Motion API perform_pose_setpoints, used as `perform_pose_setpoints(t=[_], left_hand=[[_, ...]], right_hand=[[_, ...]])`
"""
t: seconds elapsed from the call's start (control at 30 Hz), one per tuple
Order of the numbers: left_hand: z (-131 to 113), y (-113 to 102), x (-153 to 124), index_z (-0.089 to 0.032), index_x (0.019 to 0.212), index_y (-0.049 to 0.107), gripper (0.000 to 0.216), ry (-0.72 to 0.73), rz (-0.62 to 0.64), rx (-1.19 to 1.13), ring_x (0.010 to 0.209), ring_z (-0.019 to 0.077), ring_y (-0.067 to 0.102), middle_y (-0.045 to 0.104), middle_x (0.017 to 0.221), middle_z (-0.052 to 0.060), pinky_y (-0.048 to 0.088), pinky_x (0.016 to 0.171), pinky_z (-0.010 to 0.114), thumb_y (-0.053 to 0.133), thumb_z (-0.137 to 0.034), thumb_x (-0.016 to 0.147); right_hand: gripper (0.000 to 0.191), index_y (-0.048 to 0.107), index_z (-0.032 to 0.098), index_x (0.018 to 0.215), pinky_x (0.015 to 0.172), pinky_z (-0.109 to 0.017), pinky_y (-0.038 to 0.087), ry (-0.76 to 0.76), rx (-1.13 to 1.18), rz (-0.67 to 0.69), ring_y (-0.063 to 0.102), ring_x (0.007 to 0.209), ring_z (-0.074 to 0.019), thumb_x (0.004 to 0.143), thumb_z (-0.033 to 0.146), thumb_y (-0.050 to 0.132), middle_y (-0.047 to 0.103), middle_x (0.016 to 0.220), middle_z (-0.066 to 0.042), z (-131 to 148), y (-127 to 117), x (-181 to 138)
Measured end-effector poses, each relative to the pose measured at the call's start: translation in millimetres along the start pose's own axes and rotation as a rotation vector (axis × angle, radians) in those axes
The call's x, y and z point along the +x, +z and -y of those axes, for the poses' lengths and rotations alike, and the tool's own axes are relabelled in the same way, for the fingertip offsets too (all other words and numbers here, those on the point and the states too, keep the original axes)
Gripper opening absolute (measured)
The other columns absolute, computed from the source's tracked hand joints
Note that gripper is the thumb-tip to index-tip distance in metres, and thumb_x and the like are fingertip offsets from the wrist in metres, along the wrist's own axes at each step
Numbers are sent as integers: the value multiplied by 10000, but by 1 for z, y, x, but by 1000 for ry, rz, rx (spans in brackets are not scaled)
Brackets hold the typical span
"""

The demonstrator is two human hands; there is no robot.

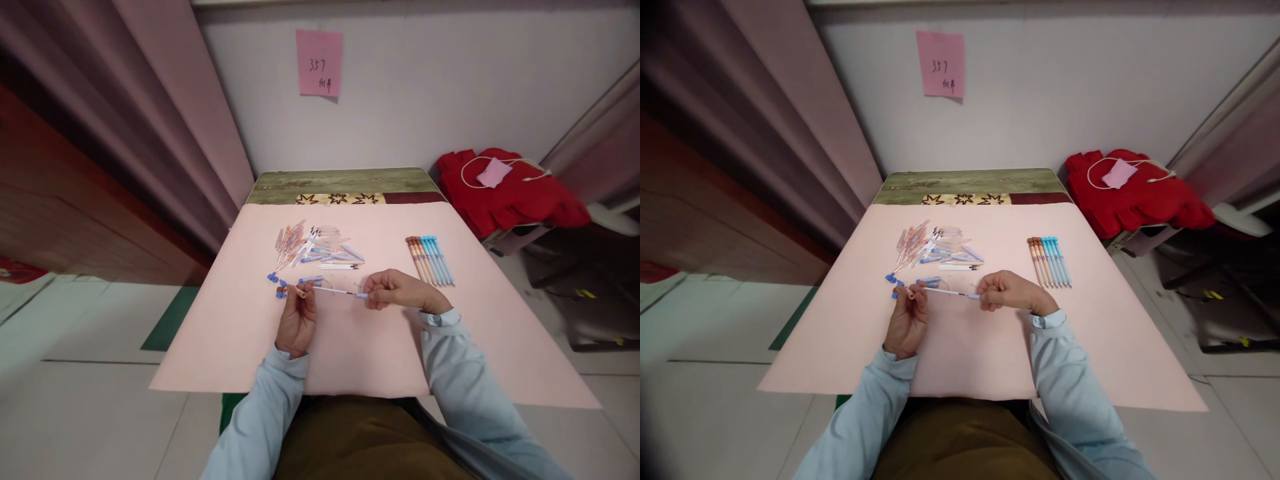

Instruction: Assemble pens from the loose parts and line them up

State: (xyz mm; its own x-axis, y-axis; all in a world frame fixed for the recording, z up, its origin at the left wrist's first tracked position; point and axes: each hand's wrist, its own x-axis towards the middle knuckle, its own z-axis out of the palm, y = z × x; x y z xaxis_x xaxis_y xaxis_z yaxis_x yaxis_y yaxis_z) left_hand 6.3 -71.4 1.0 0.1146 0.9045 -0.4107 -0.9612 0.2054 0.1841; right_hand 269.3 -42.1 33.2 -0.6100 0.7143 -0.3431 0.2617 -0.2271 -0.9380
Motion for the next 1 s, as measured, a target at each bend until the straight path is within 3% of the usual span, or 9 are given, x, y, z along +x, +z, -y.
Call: perform_pose_setpoints(t=[0.17, 0.5, 0.83, 1.0], left_hand=[[0, 1, 0, -128, 921, 679, 470, -10, -20, 7, 753, 62, 725, 726, 846, 57, 595, 707, 117, 262, -288, 1066], [0, 4, -2, -141, 1091, 656, 415, -15, 2, 11, 723, 68, 726, 694, 765, 31, 598, 695, 122, 268, -287, 1067], [2, 1, -1, -127, 830, 676, 406, 22, 18, 41, 742, 60, 720, 707, 834, 52, 593, 702, 110, 359, -259, 1048], [4, 2, -2, -118, 793, 670, 482, 19, 8, 47, 730, 70, 722, 713, 807, 61, 600, 679, 118, 282, -230, 1057]], right_hand=[[313, 642, 155, 971, 697, -258, 538, -7, 13, -3, 662, 708, -128, 788, 397, 717, 725, 808, -43, 1, 3, 2], [307, 650, 156, 978, 706, -268, 543, -33, 34, 13, 663, 699, -129, 792, 391, 713, 726, 798, -38, -1, 9, 8], [268, 663, 162, 998, 689, -267, 517, -94, 1, 4, 637, 690, -134, 796, 335, 698, 707, 773, -20, 2, 15, 8], [287, 677, 163, 1041, 673, -245, 496, -102, 9, 7, 615, 680, -121, 811, 333, 697, 676, 754, -3, 0, 18, 12]])
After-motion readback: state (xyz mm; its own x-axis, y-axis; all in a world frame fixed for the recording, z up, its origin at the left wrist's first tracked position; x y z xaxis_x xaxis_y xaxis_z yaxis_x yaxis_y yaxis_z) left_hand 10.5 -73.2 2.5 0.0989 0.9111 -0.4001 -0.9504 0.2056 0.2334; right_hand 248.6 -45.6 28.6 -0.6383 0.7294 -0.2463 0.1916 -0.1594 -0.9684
